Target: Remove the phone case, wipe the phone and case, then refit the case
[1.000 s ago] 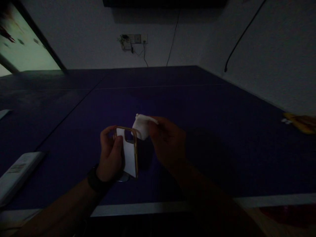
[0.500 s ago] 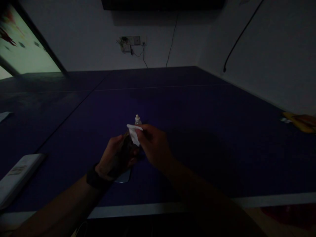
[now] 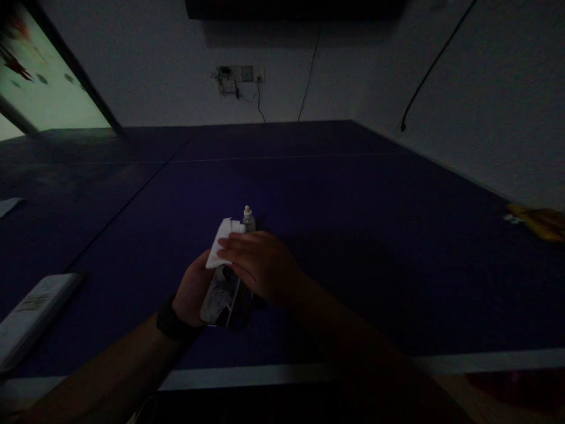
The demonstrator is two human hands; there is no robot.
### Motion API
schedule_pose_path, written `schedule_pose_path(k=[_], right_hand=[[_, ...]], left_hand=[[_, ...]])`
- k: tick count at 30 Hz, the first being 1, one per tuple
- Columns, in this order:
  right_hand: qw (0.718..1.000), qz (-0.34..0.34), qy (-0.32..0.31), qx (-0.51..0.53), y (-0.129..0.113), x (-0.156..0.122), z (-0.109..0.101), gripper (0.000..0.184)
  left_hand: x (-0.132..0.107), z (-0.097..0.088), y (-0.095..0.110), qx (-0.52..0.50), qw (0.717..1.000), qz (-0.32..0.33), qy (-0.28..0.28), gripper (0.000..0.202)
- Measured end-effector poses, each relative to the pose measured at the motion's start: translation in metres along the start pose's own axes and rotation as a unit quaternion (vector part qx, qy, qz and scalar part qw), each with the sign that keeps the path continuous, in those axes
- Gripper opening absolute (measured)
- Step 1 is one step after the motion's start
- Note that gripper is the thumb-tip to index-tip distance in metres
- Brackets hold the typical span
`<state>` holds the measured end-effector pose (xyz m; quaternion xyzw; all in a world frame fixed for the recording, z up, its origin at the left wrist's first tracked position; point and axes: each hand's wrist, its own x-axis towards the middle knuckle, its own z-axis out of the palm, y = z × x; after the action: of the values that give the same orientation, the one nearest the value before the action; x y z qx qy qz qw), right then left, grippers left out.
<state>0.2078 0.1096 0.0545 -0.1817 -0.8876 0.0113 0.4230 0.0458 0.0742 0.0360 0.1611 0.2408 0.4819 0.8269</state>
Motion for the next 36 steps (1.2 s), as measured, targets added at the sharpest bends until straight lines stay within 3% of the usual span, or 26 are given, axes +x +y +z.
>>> schedule_pose_path(k=[2,9,15,21,27,33,36], right_hand=[[0.996,-0.047,-0.071,0.016,-0.001,0.001,0.004,0.028],[0.973,-0.159,-0.149,0.072,-0.027,0.001,-0.003,0.024],[0.992,-0.068,-0.087,-0.057,-0.012,0.002,-0.008,0.029],[0.974,-0.170,-0.148,0.036,-0.028,0.001,-0.008,0.023],[0.992,-0.098,-0.071,-0.043,-0.011,0.002,-0.015,0.024],[0.980,-0.163,-0.114,0.023,-0.014,-0.001,-0.022,0.019],[0.988,-0.132,-0.081,-0.020,-0.008,-0.001,-0.026,0.022]], left_hand=[[0.001,-0.002,0.001,-0.007,1.000,0.024,0.016,0.036],[-0.006,0.008,0.014,0.025,0.999,0.027,-0.007,0.051],[0.000,0.007,0.010,0.044,0.999,0.024,0.011,0.051],[-0.005,0.007,0.017,0.054,0.995,0.083,0.029,0.048],[-0.003,0.010,0.021,0.093,0.985,0.128,0.071,0.049],[-0.003,0.010,0.021,0.103,0.986,0.119,0.052,0.052],[-0.004,0.011,0.022,0.106,0.985,0.128,0.057,0.053]])
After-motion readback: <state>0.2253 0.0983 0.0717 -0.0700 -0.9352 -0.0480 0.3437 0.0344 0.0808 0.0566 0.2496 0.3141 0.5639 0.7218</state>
